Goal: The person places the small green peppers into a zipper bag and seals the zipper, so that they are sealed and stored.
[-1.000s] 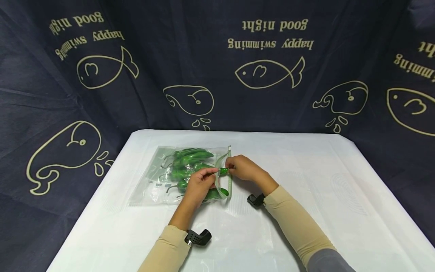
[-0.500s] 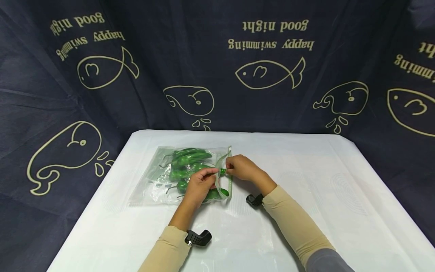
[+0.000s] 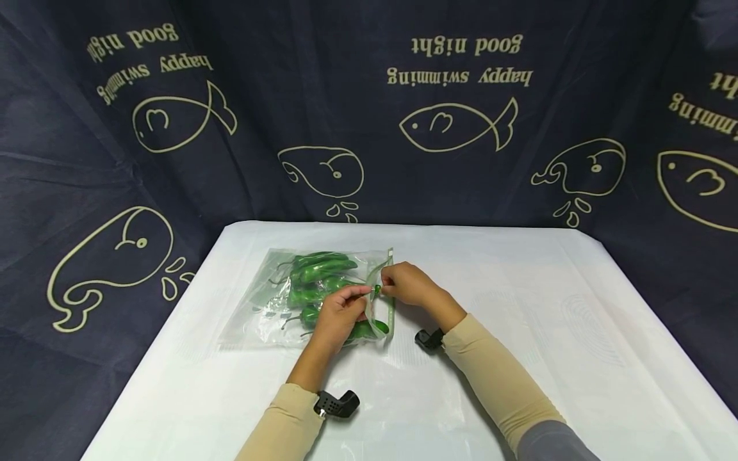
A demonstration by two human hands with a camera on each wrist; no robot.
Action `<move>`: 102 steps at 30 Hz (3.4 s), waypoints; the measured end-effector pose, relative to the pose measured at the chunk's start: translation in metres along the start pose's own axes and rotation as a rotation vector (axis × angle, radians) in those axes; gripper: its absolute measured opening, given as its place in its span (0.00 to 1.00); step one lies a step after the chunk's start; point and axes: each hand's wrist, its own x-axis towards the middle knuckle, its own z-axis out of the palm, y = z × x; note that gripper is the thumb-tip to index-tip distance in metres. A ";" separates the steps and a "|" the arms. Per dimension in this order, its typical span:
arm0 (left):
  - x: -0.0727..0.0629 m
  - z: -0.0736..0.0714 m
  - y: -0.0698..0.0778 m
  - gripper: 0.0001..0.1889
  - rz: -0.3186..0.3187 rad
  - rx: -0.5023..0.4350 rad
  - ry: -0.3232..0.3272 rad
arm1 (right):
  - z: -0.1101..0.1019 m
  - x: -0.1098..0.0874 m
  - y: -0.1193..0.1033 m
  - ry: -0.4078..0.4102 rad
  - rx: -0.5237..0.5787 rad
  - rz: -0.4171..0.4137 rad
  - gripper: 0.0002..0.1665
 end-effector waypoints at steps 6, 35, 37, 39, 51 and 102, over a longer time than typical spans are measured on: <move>0.000 0.000 -0.002 0.12 0.000 -0.001 0.007 | 0.000 0.000 -0.001 -0.013 0.006 0.008 0.14; 0.000 0.000 0.001 0.12 -0.019 0.030 -0.005 | -0.010 0.000 0.031 0.218 0.281 0.178 0.07; -0.001 0.000 0.001 0.12 -0.012 0.029 -0.011 | -0.009 0.002 0.033 0.243 0.320 0.208 0.09; -0.001 0.000 0.002 0.12 -0.004 0.034 -0.017 | -0.008 0.003 0.036 0.260 0.370 0.238 0.12; -0.007 0.005 0.014 0.13 0.040 0.164 -0.063 | 0.000 0.017 0.041 0.236 0.935 0.450 0.22; -0.055 0.032 0.048 0.12 0.256 1.239 -0.694 | 0.016 0.027 0.054 0.226 1.212 0.632 0.11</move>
